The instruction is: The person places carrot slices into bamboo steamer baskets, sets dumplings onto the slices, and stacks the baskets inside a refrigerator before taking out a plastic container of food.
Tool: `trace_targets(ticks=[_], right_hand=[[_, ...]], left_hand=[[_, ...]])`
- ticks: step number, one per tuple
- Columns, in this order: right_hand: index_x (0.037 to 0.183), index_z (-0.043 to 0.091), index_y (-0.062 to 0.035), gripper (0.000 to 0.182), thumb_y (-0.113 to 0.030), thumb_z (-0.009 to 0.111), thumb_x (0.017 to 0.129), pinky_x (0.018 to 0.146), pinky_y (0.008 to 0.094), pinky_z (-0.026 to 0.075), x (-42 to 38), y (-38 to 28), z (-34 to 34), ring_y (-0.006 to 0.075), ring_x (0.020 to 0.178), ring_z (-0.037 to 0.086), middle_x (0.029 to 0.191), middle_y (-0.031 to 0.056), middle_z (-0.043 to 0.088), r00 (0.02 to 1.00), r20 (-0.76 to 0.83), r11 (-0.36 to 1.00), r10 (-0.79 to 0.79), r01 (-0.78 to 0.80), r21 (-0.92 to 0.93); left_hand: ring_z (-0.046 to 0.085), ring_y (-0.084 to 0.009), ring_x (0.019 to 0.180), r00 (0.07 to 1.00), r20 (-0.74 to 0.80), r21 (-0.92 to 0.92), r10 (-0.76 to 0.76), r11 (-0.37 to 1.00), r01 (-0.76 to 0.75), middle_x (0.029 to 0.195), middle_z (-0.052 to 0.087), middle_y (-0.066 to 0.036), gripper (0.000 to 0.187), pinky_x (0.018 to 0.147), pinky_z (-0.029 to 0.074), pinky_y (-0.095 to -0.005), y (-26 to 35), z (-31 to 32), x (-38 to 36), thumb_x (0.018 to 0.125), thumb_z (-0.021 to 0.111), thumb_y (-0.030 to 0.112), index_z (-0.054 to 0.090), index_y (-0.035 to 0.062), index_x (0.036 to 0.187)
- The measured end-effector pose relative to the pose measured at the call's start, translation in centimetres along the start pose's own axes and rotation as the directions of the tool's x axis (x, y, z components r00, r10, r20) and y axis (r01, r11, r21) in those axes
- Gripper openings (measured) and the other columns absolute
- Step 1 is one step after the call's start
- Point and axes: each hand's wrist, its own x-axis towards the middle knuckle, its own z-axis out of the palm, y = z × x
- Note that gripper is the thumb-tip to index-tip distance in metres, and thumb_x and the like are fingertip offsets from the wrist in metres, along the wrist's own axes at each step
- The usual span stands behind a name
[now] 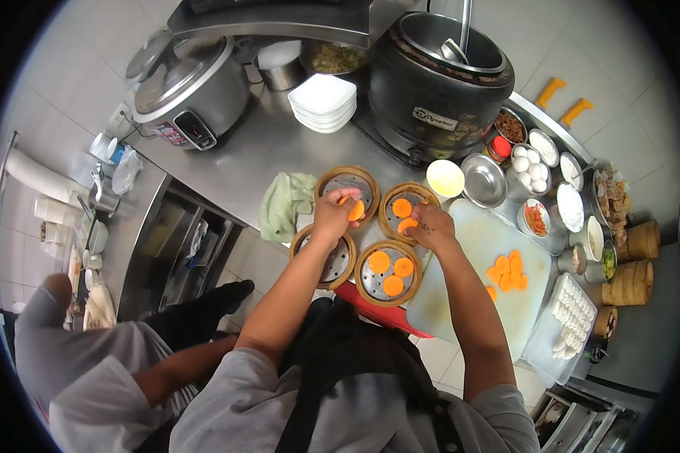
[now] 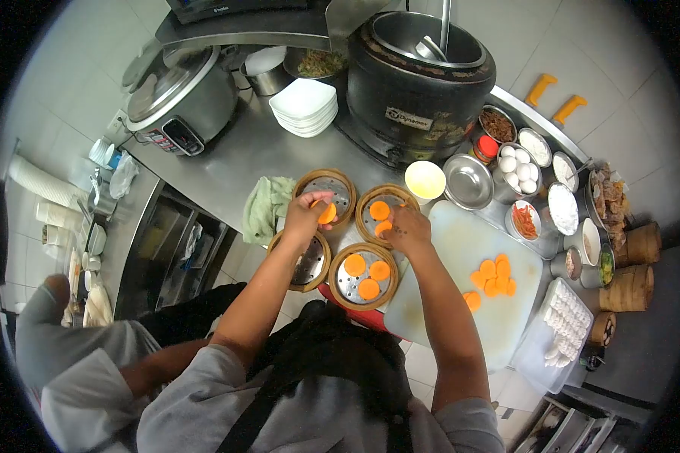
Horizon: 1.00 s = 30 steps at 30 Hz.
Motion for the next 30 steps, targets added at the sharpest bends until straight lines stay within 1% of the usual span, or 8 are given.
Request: trace_targets(ticks=[9, 12, 14, 17, 24, 27, 29, 30], right_hand=[[0.094, 0.063, -0.0095, 0.041, -0.035, 0.082, 0.069, 0.084, 0.0375, 0.049, 0.3, 0.3, 1.0, 0.0271, 0.098, 0.064, 0.098, 0.0090, 0.067, 0.997, 0.021, 0.997, 0.075, -0.075, 0.027], [0.095, 0.063, -0.0094, 0.041, -0.036, 0.081, 0.069, 0.083, 0.0376, 0.049, 0.7, 1.4, 2.1, 0.0274, 0.098, 0.064, 0.097, 0.0093, 0.067, 0.999, -0.006, 0.999, 0.036, -0.036, -0.003], [0.095, 0.063, -0.0093, 0.042, -0.037, 0.081, 0.069, 0.083, 0.0379, 0.049, 1.0, 1.5, 2.4, 0.0276, 0.099, 0.064, 0.097, 0.0095, 0.067, 1.000, -0.013, 1.000, -0.020, 0.020, 0.008], [0.095, 0.062, -0.0081, 0.044, -0.036, 0.081, 0.067, 0.082, 0.0390, 0.049, 1.0, 1.0, 2.2, 0.0279, 0.098, 0.063, 0.096, 0.0106, 0.067, 0.999, -0.042, 1.000, 0.001, -0.002, -0.014], [0.097, 0.062, -0.0077, 0.040, -0.031, 0.079, 0.070, 0.083, 0.0396, 0.051, 0.7, 0.0, 1.7, 0.0291, 0.099, 0.066, 0.100, 0.0122, 0.068, 0.997, -0.008, 0.994, 0.077, -0.078, -0.071], [0.098, 0.063, -0.0064, 0.039, -0.030, 0.078, 0.071, 0.083, 0.0394, 0.052, 0.9, -0.2, 1.0, 0.0298, 0.100, 0.066, 0.102, 0.0128, 0.069, 0.995, 0.075, 0.997, 0.068, -0.066, -0.038], [0.098, 0.064, -0.0056, 0.035, -0.025, 0.077, 0.073, 0.083, 0.0388, 0.052, 1.3, -0.2, 1.2, 0.0300, 0.098, 0.066, 0.100, 0.0127, 0.069, 0.990, 0.085, 0.994, 0.111, -0.110, -0.016], [0.098, 0.064, -0.0056, 0.035, -0.025, 0.077, 0.073, 0.083, 0.0388, 0.052, 1.0, -0.4, 0.7, 0.0300, 0.098, 0.066, 0.100, 0.0127, 0.069, 0.990, 0.083, 0.994, 0.111, -0.109, -0.018]], left_hand=[[0.068, -0.0139, 0.071, 0.985, -0.173, 0.083, 0.023, 0.996, -0.009, 0.089, 0.068, -0.008, 0.023, 0.054, 0.052, -0.0236, 0.1, -3.4, 0.8, 0.090, 0.060, 0.005, 0.062, 0.0004, 0.113], [0.069, -0.0153, 0.076, 0.975, -0.206, 0.246, 0.084, 0.969, -0.032, 0.091, 0.069, -0.009, 0.025, 0.061, 0.054, -0.0266, -0.5, -3.0, 1.7, 0.085, 0.061, -0.001, 0.063, -0.0006, 0.110], [0.069, -0.0184, 0.082, 0.907, -0.087, 0.469, 0.413, 0.820, -0.328, 0.093, 0.071, -0.010, 0.024, 0.071, 0.054, -0.0302, -2.6, -3.8, 4.0, 0.084, 0.062, -0.003, 0.065, -0.0008, 0.108], [0.067, -0.0165, 0.083, 0.946, -0.101, 0.578, 0.309, 0.792, -0.197, 0.095, 0.071, -0.010, 0.020, 0.077, 0.053, -0.0294, -0.3, -2.9, 4.0, 0.083, 0.064, -0.004, 0.067, 0.0000, 0.103], [0.069, -0.0205, 0.081, 0.941, -0.040, 0.742, 0.337, 0.640, -0.198, 0.091, 0.072, -0.013, 0.017, 0.076, 0.053, -0.0290, -0.7, -2.6, 6.2, 0.083, 0.066, -0.001, 0.069, 0.0005, 0.099], [0.068, -0.0299, 0.090, 0.942, 0.039, 0.690, 0.332, 0.673, -0.266, 0.095, 0.071, -0.013, 0.019, 0.083, 0.052, -0.0366, -0.8, -2.3, 6.5, 0.078, 0.065, 0.002, 0.071, 0.0048, 0.096], [0.063, -0.0285, 0.097, 0.830, 0.197, 0.886, 0.522, 0.269, -0.379, 0.098, 0.068, -0.010, 0.020, 0.087, 0.049, -0.0378, 0.1, -1.9, 5.9, 0.077, 0.066, 0.003, 0.073, 0.0065, 0.095], [0.063, -0.0285, 0.097, 0.829, 0.196, 0.885, 0.524, 0.270, -0.380, 0.098, 0.068, -0.010, 0.020, 0.087, 0.049, -0.0378, 0.2, -2.0, 5.8, 0.077, 0.066, 0.003, 0.073, 0.0065, 0.095]])
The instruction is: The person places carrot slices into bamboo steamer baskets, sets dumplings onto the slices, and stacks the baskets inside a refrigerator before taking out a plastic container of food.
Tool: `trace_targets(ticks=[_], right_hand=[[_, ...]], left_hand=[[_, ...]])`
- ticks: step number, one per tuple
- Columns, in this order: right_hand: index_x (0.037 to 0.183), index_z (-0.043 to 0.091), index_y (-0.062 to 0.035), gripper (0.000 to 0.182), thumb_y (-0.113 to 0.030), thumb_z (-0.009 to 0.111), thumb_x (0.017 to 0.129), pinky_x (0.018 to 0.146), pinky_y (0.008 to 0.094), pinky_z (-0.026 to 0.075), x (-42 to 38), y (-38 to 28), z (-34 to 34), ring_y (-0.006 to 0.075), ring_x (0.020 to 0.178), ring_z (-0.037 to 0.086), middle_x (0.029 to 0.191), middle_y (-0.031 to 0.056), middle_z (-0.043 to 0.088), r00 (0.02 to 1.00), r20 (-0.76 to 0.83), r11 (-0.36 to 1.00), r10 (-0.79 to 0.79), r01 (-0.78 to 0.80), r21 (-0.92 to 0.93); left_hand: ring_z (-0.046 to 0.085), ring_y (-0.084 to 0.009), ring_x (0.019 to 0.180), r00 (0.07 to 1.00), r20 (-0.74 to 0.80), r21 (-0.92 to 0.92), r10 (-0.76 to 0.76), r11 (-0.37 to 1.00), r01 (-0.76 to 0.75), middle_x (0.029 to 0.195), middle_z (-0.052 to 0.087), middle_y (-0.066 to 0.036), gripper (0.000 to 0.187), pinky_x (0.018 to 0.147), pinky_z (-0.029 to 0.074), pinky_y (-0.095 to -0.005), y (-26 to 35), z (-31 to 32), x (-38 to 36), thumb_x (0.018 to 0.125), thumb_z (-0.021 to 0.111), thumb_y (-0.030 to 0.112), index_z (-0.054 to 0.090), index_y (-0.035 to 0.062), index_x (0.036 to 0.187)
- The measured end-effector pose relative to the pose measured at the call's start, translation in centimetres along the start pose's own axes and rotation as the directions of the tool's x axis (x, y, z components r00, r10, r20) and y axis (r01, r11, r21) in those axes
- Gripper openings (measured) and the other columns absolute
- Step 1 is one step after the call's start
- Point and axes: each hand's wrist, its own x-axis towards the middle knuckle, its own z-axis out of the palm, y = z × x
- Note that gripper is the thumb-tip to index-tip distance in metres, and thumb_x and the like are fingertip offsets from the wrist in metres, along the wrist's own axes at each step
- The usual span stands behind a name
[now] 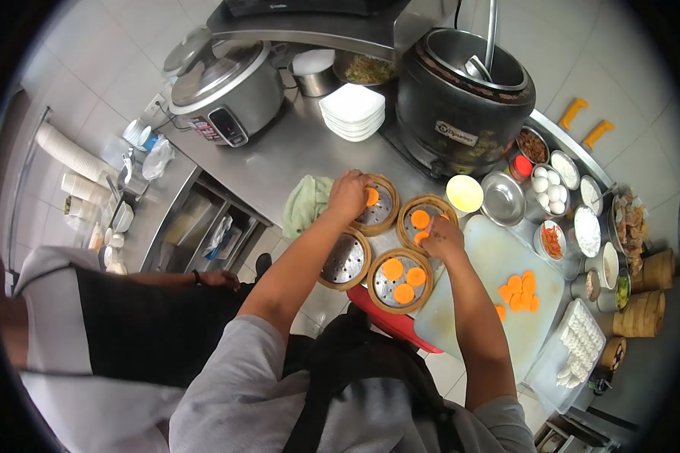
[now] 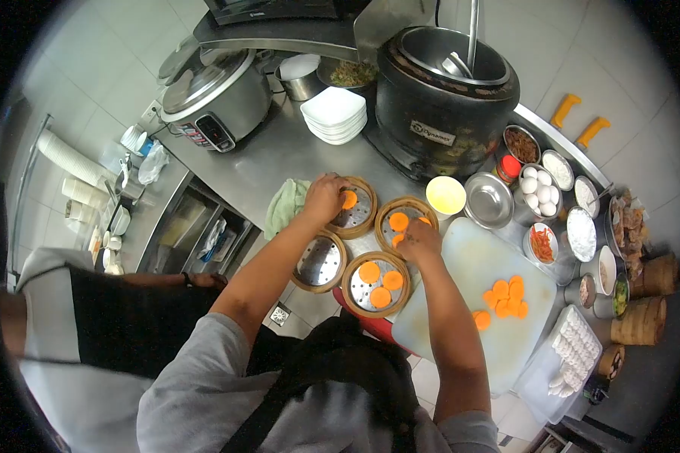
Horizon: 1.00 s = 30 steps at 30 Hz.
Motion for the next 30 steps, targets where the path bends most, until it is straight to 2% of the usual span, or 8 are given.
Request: trace_targets(ticks=[8, 13, 15, 18, 22, 24, 26, 30], right_hand=[[0.093, 0.063, -0.0048, 0.016, -0.010, 0.070, 0.080, 0.076, 0.0350, 0.051, 1.5, -5.2, 0.2, 0.0262, 0.080, 0.065, 0.091, 0.0139, 0.068, 0.954, -0.285, 0.683, -0.087, 0.266, 0.680], [0.100, 0.064, -0.0056, 0.025, -0.017, 0.072, 0.080, 0.077, 0.0382, 0.053, 3.3, -11.7, 5.2, 0.0301, 0.080, 0.065, 0.084, 0.0143, 0.066, 0.958, -0.252, 0.946, -0.133, 0.198, 0.255], [0.102, 0.064, -0.0066, 0.027, -0.018, 0.073, 0.079, 0.078, 0.0401, 0.052, 3.4, -11.1, 7.0, 0.0334, 0.085, 0.064, 0.088, 0.0144, 0.066, 0.716, -0.651, 0.948, -0.252, 0.318, -0.017], [0.098, 0.063, -0.0051, 0.025, -0.019, 0.073, 0.080, 0.078, 0.0392, 0.051, -2.1, -6.8, 1.8, 0.0318, 0.088, 0.064, 0.091, 0.0138, 0.064, 0.866, -0.444, 0.782, -0.232, 0.437, 0.445], [0.090, 0.060, -0.0033, 0.019, -0.013, 0.072, 0.079, 0.072, 0.0368, 0.049, -10.8, 7.9, 0.2, 0.0281, 0.079, 0.060, 0.087, 0.0133, 0.060, 0.873, -0.461, 0.892, -0.160, 0.328, 0.311], [0.092, 0.060, -0.0029, 0.026, -0.016, 0.076, 0.077, 0.070, 0.0348, 0.049, -14.6, 18.2, 3.9, 0.0222, 0.077, 0.059, 0.083, 0.0082, 0.059, 0.888, -0.439, 0.829, 0.140, 0.137, 0.542], [0.096, 0.059, -0.0028, 0.036, -0.021, 0.079, 0.073, 0.072, 0.0351, 0.049, -19.1, 20.0, 2.1, 0.0217, 0.082, 0.058, 0.087, 0.0089, 0.058, 0.823, -0.342, 0.854, 0.453, -0.290, 0.432], [0.098, 0.059, -0.0024, 0.044, -0.025, 0.082, 0.069, 0.075, 0.0356, 0.049, -20.3, 21.4, 5.7, 0.0227, 0.088, 0.057, 0.093, 0.0122, 0.057, 0.799, -0.453, 0.889, 0.396, -0.211, 0.405]], left_hand=[[0.057, -0.0313, 0.095, 0.971, -0.076, 0.140, 0.228, 0.966, -0.217, 0.095, 0.064, -0.010, 0.018, 0.083, 0.047, -0.0426, -2.8, -0.2, -1.8, 0.077, 0.068, 0.005, 0.074, 0.0087, 0.093], [0.057, -0.0348, 0.094, 0.970, -0.232, -0.167, 0.067, 0.980, -0.108, 0.094, 0.065, -0.013, 0.017, 0.087, 0.045, -0.0439, -4.0, 0.3, -2.1, 0.080, 0.066, 0.005, 0.074, 0.0073, 0.095], [0.057, -0.0364, 0.098, 0.962, -0.273, -0.202, 0.012, 0.977, -0.069, 0.095, 0.064, -0.014, 0.017, 0.093, 0.044, -0.0445, -4.0, -0.6, -3.3, 0.081, 0.066, 0.006, 0.073, 0.0076, 0.097], [0.058, -0.0340, 0.102, 0.961, -0.273, -0.269, -0.041, 0.963, -0.035, 0.095, 0.064, -0.015, 0.020, 0.094, 0.044, -0.0407, -4.1, -1.8, -5.9, 0.082, 0.068, 0.006, 0.070, 0.0075, 0.101], [0.061, -0.0221, 0.093, 0.939, -0.277, -0.390, -0.204, 0.917, 0.085, 0.094, 0.064, -0.011, 0.015, 0.083, 0.048, -0.0311, -6.0, -3.5, -11.7, 0.085, 0.067, 0.005, 0.069, 0.0013, 0.099], [0.061, -0.0198, 0.088, 0.915, -0.255, -0.425, -0.313, 0.886, 0.184, 0.093, 0.064, -0.010, 0.014, 0.080, 0.049, -0.0302, -7.5, -3.4, -14.5, 0.085, 0.067, 0.006, 0.069, 0.0003, 0.098], [0.062, -0.0175, 0.083, 0.885, -0.220, -0.455, -0.411, 0.845, 0.280, 0.092, 0.064, -0.009, 0.014, 0.077, 0.049, -0.0293, -7.1, -3.1, -16.1, 0.085, 0.067, 0.006, 0.069, -0.0008, 0.096], [0.061, -0.0167, 0.077, 0.863, -0.199, -0.512, -0.463, 0.800, 0.311, 0.090, 0.065, -0.009, 0.013, 0.073, 0.050, -0.0301, -5.6, -1.8, -17.3, 0.084, 0.067, 0.007, 0.069, -0.0008, 0.094]])
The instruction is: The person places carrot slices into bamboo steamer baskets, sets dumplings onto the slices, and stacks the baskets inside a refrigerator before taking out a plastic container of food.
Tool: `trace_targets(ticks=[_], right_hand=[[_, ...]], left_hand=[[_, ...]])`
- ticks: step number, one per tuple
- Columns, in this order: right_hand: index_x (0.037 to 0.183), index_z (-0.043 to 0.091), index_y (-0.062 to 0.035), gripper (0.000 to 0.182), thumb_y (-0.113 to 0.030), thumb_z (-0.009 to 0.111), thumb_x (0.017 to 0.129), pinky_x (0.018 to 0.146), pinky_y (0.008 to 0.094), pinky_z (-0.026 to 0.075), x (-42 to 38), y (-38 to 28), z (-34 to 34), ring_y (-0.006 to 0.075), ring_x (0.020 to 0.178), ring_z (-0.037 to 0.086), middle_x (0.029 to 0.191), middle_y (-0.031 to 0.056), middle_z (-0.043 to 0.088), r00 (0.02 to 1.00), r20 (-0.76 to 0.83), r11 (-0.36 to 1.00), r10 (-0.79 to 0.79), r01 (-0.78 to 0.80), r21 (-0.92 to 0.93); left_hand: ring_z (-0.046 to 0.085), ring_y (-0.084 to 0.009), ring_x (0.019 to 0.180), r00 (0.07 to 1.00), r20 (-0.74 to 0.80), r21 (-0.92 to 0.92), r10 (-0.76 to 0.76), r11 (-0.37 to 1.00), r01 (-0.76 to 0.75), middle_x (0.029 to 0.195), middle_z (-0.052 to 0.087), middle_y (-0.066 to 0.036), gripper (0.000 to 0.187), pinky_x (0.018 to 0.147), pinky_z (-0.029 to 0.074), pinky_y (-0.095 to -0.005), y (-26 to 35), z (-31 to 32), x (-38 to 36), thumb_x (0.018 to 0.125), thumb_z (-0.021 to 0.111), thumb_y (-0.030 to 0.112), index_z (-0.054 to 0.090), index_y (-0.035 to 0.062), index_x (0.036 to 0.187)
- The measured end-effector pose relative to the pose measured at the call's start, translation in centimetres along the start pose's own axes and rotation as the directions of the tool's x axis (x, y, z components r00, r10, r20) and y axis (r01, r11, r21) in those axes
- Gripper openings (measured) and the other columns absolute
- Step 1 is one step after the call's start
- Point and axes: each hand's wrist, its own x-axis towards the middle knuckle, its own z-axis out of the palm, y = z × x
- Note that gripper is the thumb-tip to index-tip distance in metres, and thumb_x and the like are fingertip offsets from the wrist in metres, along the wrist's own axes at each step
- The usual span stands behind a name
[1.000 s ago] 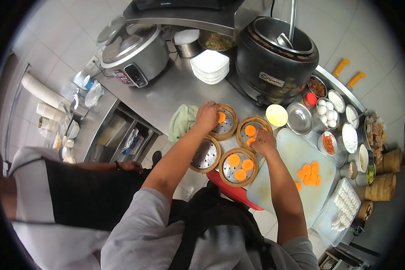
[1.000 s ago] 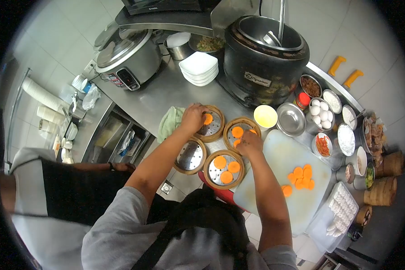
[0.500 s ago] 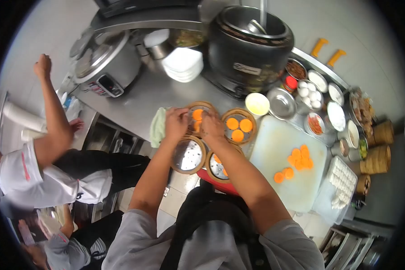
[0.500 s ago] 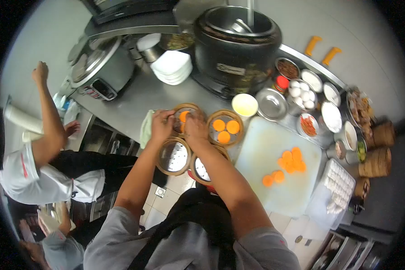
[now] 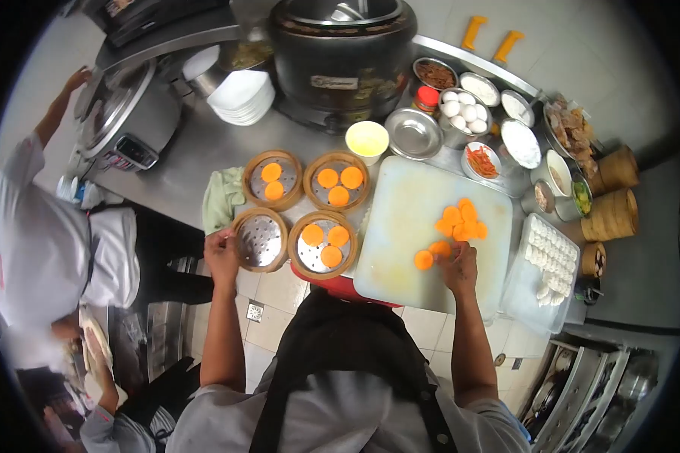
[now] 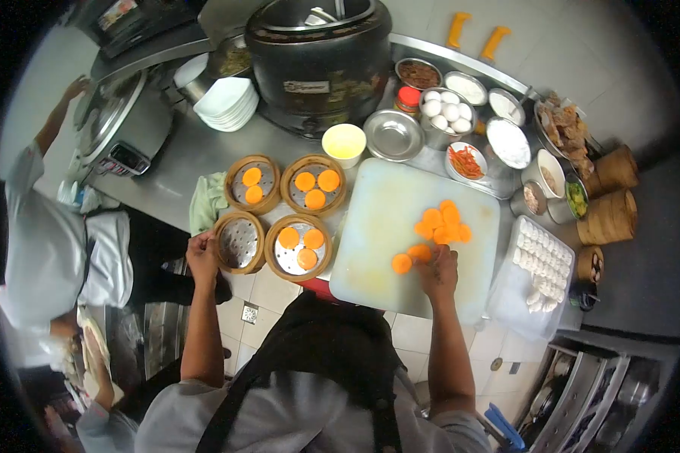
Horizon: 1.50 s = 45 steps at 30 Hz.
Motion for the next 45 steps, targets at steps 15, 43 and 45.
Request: trace_targets(ticks=[15, 43, 45], right_hand=[[0.096, 0.053, -0.0069, 0.031, -0.004, 0.077, 0.075, 0.059, 0.0233, 0.047, 2.3, -7.1, -1.4, 0.0089, 0.066, 0.057, 0.080, 0.0020, 0.063, 0.977, 0.214, 0.710, -0.018, -0.139, 0.690], [0.102, 0.068, -0.0007, 0.030, -0.027, 0.069, 0.088, 0.071, 0.0336, 0.052, 3.3, -38.0, 15.5, 0.0205, 0.077, 0.065, 0.093, 0.0128, 0.070, 0.583, 0.612, 0.844, -0.535, 0.401, 0.356], [0.103, 0.067, 0.0008, 0.025, -0.020, 0.069, 0.089, 0.069, 0.0274, 0.051, 0.5, -37.0, 16.0, 0.0152, 0.073, 0.064, 0.089, 0.0080, 0.070, 0.313, 0.811, 0.840, -0.495, -0.067, 0.539]], left_hand=[[0.061, -0.0094, 0.080, 0.991, 0.132, -0.368, 0.033, 0.930, 0.018, 0.098, 0.065, -0.005, 0.012, 0.073, 0.050, -0.0247, 7.1, -0.8, -5.1, 0.092, 0.063, 0.006, 0.067, 0.0025, 0.103], [0.063, -0.0075, 0.073, 0.884, 0.330, -0.565, -0.331, 0.681, 0.466, 0.092, 0.071, -0.007, 0.027, 0.060, 0.047, -0.0195, 5.8, -2.9, -0.3, 0.087, 0.072, 0.007, 0.064, -0.0023, 0.111], [0.063, -0.0074, 0.073, 0.883, 0.349, -0.565, -0.314, 0.681, 0.465, 0.089, 0.071, -0.006, 0.024, 0.062, 0.048, -0.0204, 5.8, -3.0, -0.4, 0.085, 0.074, 0.008, 0.066, -0.0024, 0.106]])
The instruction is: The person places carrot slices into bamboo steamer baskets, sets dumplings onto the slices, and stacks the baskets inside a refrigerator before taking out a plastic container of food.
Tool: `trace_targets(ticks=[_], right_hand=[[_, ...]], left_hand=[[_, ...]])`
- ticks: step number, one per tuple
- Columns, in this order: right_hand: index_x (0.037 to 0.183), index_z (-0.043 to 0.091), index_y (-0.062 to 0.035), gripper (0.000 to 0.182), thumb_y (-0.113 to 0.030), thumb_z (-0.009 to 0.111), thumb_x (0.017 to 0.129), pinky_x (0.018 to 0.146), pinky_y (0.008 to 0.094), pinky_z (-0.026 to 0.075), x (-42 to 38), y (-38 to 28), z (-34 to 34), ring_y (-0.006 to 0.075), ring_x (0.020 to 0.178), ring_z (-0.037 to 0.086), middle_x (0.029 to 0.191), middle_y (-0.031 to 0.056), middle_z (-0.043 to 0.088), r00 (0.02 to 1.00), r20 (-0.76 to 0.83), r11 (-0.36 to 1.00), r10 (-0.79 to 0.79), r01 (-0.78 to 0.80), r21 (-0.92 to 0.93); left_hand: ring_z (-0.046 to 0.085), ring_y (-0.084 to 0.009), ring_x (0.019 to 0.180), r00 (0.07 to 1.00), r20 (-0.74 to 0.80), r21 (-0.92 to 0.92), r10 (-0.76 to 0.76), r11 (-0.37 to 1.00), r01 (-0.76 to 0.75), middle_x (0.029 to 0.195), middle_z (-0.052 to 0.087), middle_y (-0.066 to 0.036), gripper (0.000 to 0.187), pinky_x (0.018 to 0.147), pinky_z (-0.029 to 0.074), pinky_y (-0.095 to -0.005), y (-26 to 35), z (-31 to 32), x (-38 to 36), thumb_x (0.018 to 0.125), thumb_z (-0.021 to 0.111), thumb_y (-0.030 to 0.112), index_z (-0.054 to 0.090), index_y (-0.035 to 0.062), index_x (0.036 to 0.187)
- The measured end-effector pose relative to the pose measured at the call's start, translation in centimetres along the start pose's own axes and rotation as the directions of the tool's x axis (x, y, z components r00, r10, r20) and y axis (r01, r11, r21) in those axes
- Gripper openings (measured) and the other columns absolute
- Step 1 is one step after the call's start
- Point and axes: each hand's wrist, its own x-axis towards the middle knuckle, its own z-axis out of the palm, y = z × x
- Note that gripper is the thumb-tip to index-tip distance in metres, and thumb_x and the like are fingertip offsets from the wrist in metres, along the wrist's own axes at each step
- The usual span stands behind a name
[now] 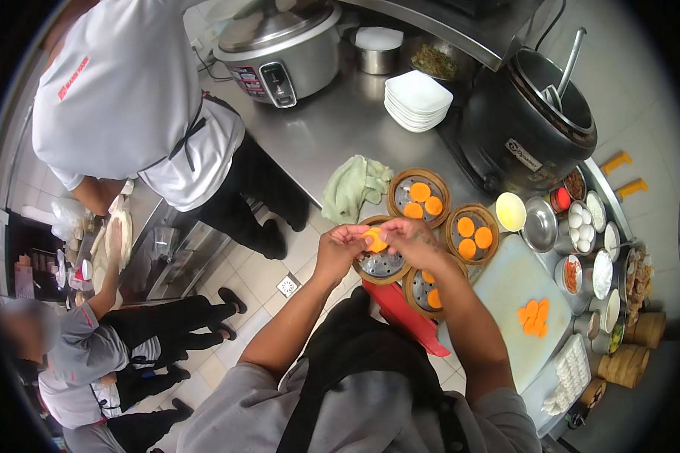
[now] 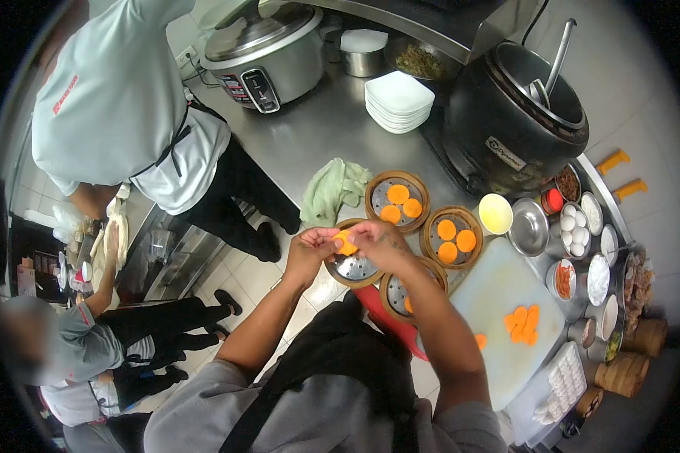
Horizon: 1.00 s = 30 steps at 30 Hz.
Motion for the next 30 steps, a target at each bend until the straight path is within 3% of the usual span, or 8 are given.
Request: trace_targets(ticks=[5, 7, 9, 11, 16, 22, 27, 30], right_hand=[[0.101, 0.068, 0.0013, 0.024, -0.020, 0.066, 0.091, 0.067, 0.0283, 0.051, 0.9, 4.9, 0.8, 0.0152, 0.072, 0.064, 0.087, 0.0073, 0.071, 0.982, -0.190, 0.995, -0.011, 0.030, 0.100], [0.096, 0.068, 0.0026, 0.020, -0.016, 0.063, 0.089, 0.069, 0.0362, 0.052, 0.4, 5.5, 1.5, 0.0271, 0.073, 0.066, 0.083, 0.0116, 0.071, 0.881, -0.378, 0.928, -0.284, 0.153, -0.341], [0.099, 0.066, -0.0012, 0.019, -0.016, 0.061, 0.089, 0.070, 0.0429, 0.052, 0.3, 5.9, 1.7, 0.0357, 0.080, 0.067, 0.092, 0.0150, 0.069, 0.942, -0.232, 0.735, -0.242, 0.022, -0.678], [0.103, 0.063, -0.0046, 0.020, -0.015, 0.061, 0.086, 0.076, 0.0468, 0.051, 1.6, 8.3, 2.5, 0.0373, 0.091, 0.064, 0.102, 0.0151, 0.065, 0.706, -0.273, 0.419, -0.654, 0.037, -0.907], [0.098, 0.064, -0.0081, 0.021, -0.021, 0.066, 0.082, 0.082, 0.0451, 0.051, -8.4, 3.3, -1.1, 0.0322, 0.099, 0.062, 0.101, 0.0145, 0.064, 0.725, -0.556, 0.822, -0.406, 0.024, -0.569], [0.098, 0.061, -0.0055, 0.036, -0.023, 0.080, 0.072, 0.097, 0.0416, 0.046, -25.1, 19.5, -10.0, 0.0361, 0.097, 0.059, 0.099, 0.0134, 0.062, 0.555, -0.730, 0.733, -0.398, -0.286, -0.617], [0.086, 0.058, -0.0034, 0.032, -0.015, 0.082, 0.068, 0.070, 0.0338, 0.047, -29.0, 20.5, -10.2, 0.0212, 0.078, 0.057, 0.084, 0.0089, 0.058, 0.637, -0.747, 0.804, -0.191, -0.334, -0.491], [0.083, 0.058, -0.0030, 0.029, -0.012, 0.081, 0.068, 0.064, 0.0309, 0.047, -28.6, 17.6, -10.5, 0.0159, 0.072, 0.057, 0.078, 0.0059, 0.058, 0.638, -0.770, 0.881, 0.030, -0.380, -0.280]], left_hand=[[0.061, -0.0080, 0.073, 0.989, -0.044, 0.259, 0.139, 0.958, -0.124, 0.085, 0.070, -0.005, 0.014, 0.064, 0.049, -0.0224, -0.3, -0.7, -0.7, 0.083, 0.075, 0.005, 0.070, -0.0018, 0.095], [0.057, -0.0078, 0.068, 0.886, 0.045, 0.485, 0.461, 0.766, -0.423, 0.076, 0.067, -0.002, 0.006, 0.058, 0.047, -0.0229, -0.9, -1.0, -0.8, 0.082, 0.074, 0.002, 0.071, 0.0007, 0.088], [0.057, -0.0067, 0.067, 0.944, 0.130, 0.618, 0.303, 0.720, -0.316, 0.074, 0.067, -0.004, 0.009, 0.058, 0.048, -0.0251, -1.9, -1.2, -0.9, 0.080, 0.077, 0.006, 0.072, 0.0021, 0.087], [0.067, -0.0201, 0.069, 0.934, 0.240, 0.793, 0.265, 0.501, -0.346, 0.078, 0.069, -0.010, 0.013, 0.064, 0.053, -0.0325, -1.6, 0.3, -1.3, 0.075, 0.079, 0.007, 0.073, 0.0040, 0.086], [0.063, -0.0301, 0.085, 0.870, 0.394, 0.883, 0.298, 0.139, -0.448, 0.085, 0.064, -0.009, 0.016, 0.075, 0.052, -0.0392, -0.5, 2.4, -1.4, 0.070, 0.075, 0.004, 0.073, 0.0070, 0.085], [0.057, -0.0214, 0.084, 0.783, -0.028, 0.790, 0.621, 0.494, -0.364, 0.088, 0.057, -0.009, 0.023, 0.074, 0.047, -0.0323, -5.6, -0.6, 0.0, 0.075, 0.072, 0.003, 0.064, 0.0003, 0.096], [0.059, -0.0193, 0.087, 0.943, -0.247, 0.499, 0.225, 0.863, -0.075, 0.095, 0.060, -0.013, 0.024, 0.076, 0.048, -0.0315, -6.8, -2.3, 0.6, 0.081, 0.072, 0.012, 0.063, 0.0004, 0.099], [0.056, -0.0323, 0.099, 0.729, 0.062, 0.903, 0.681, 0.273, -0.332, 0.105, 0.059, -0.019, 0.038, 0.084, 0.046, -0.0412, -3.9, 0.6, -1.2, 0.074, 0.078, 0.020, 0.065, 0.0034, 0.105]])
